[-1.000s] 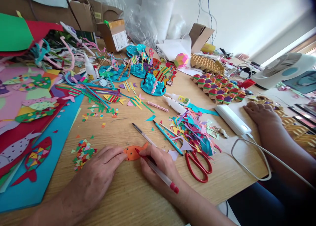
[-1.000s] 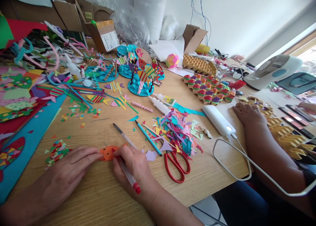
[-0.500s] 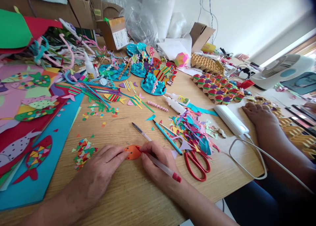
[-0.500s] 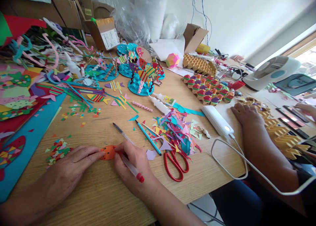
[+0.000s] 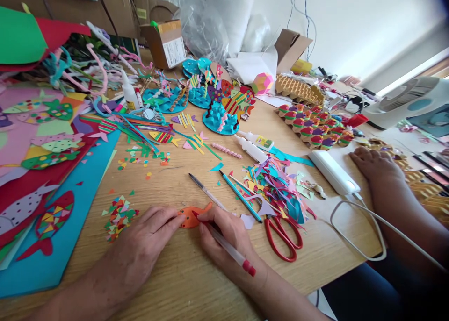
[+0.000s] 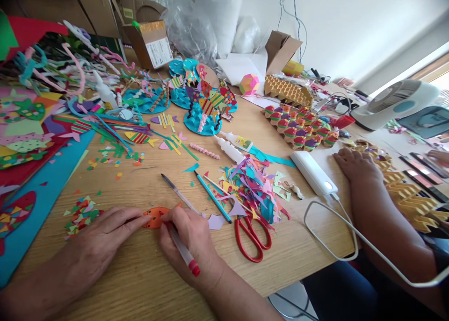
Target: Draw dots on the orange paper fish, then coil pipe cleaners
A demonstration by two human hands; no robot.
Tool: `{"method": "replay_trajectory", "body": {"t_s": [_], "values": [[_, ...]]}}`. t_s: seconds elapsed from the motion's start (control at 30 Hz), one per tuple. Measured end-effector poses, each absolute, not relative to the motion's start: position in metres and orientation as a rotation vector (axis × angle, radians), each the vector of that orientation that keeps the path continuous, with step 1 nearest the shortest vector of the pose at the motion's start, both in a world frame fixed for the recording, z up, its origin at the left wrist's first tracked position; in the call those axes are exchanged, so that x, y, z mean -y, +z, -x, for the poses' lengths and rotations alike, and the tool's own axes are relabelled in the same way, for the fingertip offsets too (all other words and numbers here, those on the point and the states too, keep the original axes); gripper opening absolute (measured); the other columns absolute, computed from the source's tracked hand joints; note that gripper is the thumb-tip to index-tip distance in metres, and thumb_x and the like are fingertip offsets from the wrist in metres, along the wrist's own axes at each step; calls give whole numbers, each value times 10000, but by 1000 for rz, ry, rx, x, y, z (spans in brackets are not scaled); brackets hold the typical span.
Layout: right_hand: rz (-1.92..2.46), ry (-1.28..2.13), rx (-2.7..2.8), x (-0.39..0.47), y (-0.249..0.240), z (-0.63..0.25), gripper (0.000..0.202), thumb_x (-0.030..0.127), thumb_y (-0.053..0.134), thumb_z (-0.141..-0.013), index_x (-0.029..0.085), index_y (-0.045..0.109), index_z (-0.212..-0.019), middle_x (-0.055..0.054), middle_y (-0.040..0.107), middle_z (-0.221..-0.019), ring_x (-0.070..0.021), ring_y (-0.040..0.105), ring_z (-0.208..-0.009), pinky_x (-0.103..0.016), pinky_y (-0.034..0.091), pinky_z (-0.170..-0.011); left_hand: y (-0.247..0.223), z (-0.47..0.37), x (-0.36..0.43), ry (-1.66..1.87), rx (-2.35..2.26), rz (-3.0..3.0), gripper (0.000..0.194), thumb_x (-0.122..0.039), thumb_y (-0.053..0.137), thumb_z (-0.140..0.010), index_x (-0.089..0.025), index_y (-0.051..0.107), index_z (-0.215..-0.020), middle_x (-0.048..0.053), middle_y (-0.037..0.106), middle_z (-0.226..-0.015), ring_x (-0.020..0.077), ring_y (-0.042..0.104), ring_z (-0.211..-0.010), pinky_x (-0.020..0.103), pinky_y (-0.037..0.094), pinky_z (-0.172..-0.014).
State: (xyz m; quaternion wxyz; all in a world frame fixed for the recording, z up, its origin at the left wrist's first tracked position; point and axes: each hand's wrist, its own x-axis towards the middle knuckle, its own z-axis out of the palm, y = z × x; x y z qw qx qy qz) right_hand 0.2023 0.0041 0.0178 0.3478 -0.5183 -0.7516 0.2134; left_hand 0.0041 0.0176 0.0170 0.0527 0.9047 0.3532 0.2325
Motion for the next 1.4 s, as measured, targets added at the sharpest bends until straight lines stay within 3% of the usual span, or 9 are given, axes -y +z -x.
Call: {"method": "replay_trajectory", "body": {"t_s": [0.37, 1.4], "values": [[1363, 563, 1924, -4, 14, -200, 92, 134, 483, -763, 201, 543, -782, 17, 578, -607, -104, 541, -526, -193, 400, -513, 16, -6, -18, 662, -1109, -2756, 492, 2, 290, -810, -213, 552, -1167, 26, 641, -1049, 165, 581, -954, 279, 510, -828], [1345, 577, 1948, -5, 18, -201, 92, 134, 474, -765, 187, 549, -778, 6, 586, -612, -106, 539, -519, -199, 407, -522, 14, -7, -15, 690, -1134, -2728, 476, 5, 307, -812, -187, 552, -1172, 36, 627, -1049, 163, 569, -966, 262, 486, -853]]}}
